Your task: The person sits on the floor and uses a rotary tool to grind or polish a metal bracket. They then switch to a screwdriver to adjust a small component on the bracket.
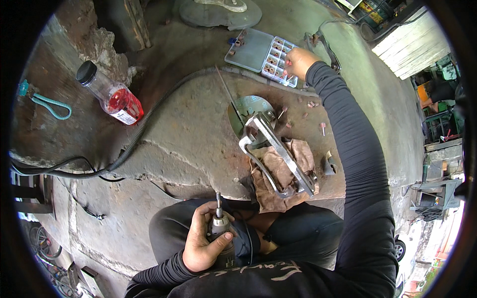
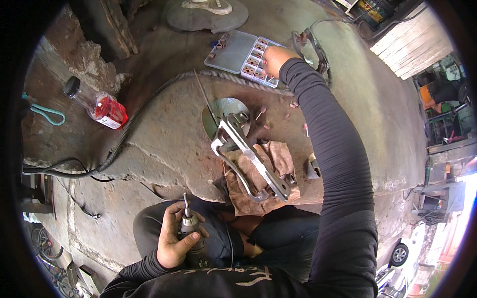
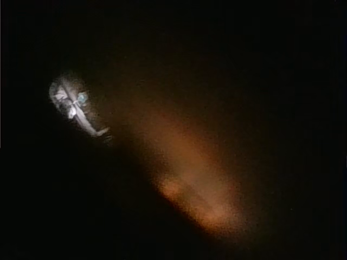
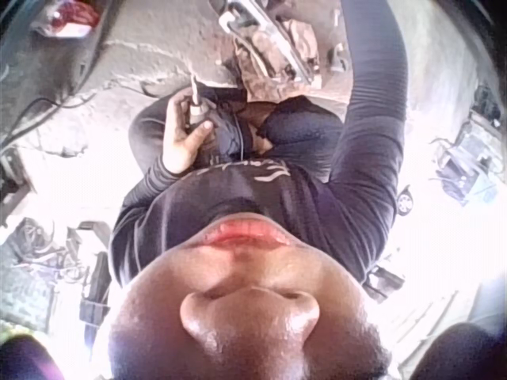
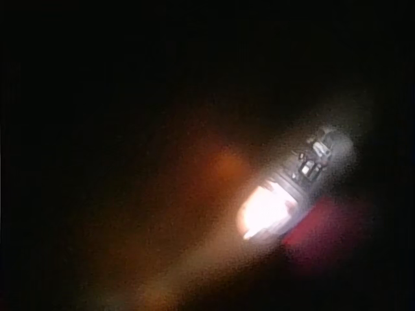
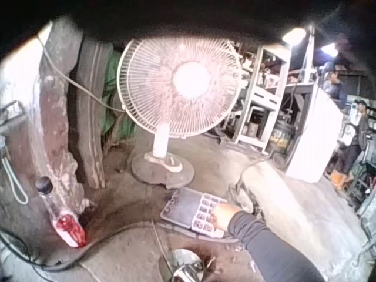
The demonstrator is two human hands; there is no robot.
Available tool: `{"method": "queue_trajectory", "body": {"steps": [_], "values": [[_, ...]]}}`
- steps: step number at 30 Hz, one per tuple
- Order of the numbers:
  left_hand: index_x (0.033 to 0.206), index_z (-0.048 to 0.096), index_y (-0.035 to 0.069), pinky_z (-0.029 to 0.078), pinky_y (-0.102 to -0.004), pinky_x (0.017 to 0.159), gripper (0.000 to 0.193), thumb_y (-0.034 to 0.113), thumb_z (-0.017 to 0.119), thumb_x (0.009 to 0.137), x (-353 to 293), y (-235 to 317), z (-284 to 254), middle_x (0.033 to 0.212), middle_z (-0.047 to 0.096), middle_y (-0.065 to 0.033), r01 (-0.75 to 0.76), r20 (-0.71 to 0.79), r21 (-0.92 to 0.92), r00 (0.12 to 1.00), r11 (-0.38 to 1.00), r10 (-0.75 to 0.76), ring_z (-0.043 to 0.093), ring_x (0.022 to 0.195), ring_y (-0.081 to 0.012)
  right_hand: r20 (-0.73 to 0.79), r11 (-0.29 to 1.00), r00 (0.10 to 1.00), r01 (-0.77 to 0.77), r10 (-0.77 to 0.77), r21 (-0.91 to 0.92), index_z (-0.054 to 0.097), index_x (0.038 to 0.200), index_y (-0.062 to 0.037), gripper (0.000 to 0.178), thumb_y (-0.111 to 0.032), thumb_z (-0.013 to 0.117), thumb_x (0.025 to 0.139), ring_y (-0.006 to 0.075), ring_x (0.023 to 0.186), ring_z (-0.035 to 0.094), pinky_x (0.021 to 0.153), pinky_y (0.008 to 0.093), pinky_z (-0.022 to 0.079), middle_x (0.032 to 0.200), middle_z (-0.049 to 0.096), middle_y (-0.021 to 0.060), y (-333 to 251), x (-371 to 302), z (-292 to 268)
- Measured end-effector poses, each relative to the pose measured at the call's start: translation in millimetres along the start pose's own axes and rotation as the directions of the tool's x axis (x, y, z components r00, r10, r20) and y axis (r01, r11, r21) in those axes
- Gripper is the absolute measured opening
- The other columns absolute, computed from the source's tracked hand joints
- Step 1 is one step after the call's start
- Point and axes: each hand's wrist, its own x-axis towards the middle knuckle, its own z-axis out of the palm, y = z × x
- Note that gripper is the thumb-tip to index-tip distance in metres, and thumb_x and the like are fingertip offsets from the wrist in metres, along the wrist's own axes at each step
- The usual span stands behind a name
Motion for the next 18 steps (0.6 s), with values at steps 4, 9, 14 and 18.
{"method": "queue_trajectory", "body": {"steps": [4, 9, 14, 18], "values": [[0.134, 0.025, 0.002, 0.047, -0.0299, 0.083, 0.06, -0.004, 0.059, 0.085, -0.7, -0.3, 0.2, 0.111, 0.05, -0.0161, -0.012, 0.009, -0.012, 1.0, 1.0, 0.012, 0.058, 0.091, -0.0177, -0.048, 0.999, 0.999, -0.019, 0.017, -0.034, 0.068, 0.09, -0.004, 0.028, -0.021, 0.077, 0.07, 0.0356, 0.085, 0.065, 0.077, 0.0428, 0.05, 0.088, 0.066, 0.0196, 6.1, -6.6, -0.8], [0.134, 0.026, 0.002, 0.046, -0.0301, 0.084, 0.06, -0.003, 0.06, 0.085, -1.1, -1.3, 0.2, 0.11, 0.051, -0.0162, 0.004, -0.004, -0.013, 1.0, 1.0, -0.004, 0.058, 0.092, -0.0182, 0.031, 0.998, 0.999, -0.046, 0.045, 0.032, 0.068, 0.09, -0.0037, 0.029, -0.023, 0.076, 0.069, 0.0357, 0.084, 0.065, 0.076, 0.0423, 0.05, 0.086, 0.066, 0.0203, 13.9, -11.8, 11.9], [0.134, 0.025, 0.001, 0.046, -0.0306, 0.084, 0.06, -0.002, 0.06, 0.085, -0.4, 0.3, 0.6, 0.111, 0.051, -0.0164, 0.01, -0.013, -0.003, 1.0, 1.0, -0.01, 0.057, 0.092, -0.0182, -0.017, 0.996, 1.0, -0.015, 0.017, 0.085, 0.068, 0.086, -0.0037, 0.026, -0.023, 0.074, 0.071, 0.0346, 0.079, 0.065, 0.073, 0.0419, 0.051, 0.083, 0.066, 0.019, 21.6, -5.5, 19.9], [0.134, 0.025, 0.001, 0.046, -0.0309, 0.084, 0.06, 0.0, 0.06, 0.086, 0.6, 1.1, 0.5, 0.111, 0.05, -0.0165, 0.01, -0.001, -0.01, 1.0, 1.0, -0.01, 0.057, 0.092, -0.0183, -0.133, 0.987, 0.99, 0.074, -0.055, 0.141, 0.068, 0.085, -0.0046, 0.022, -0.022, 0.073, 0.072, 0.0342, 0.079, 0.065, 0.074, 0.0418, 0.05, 0.083, 0.066, 0.0175, 25.4, -2.0, 22.9]]}}
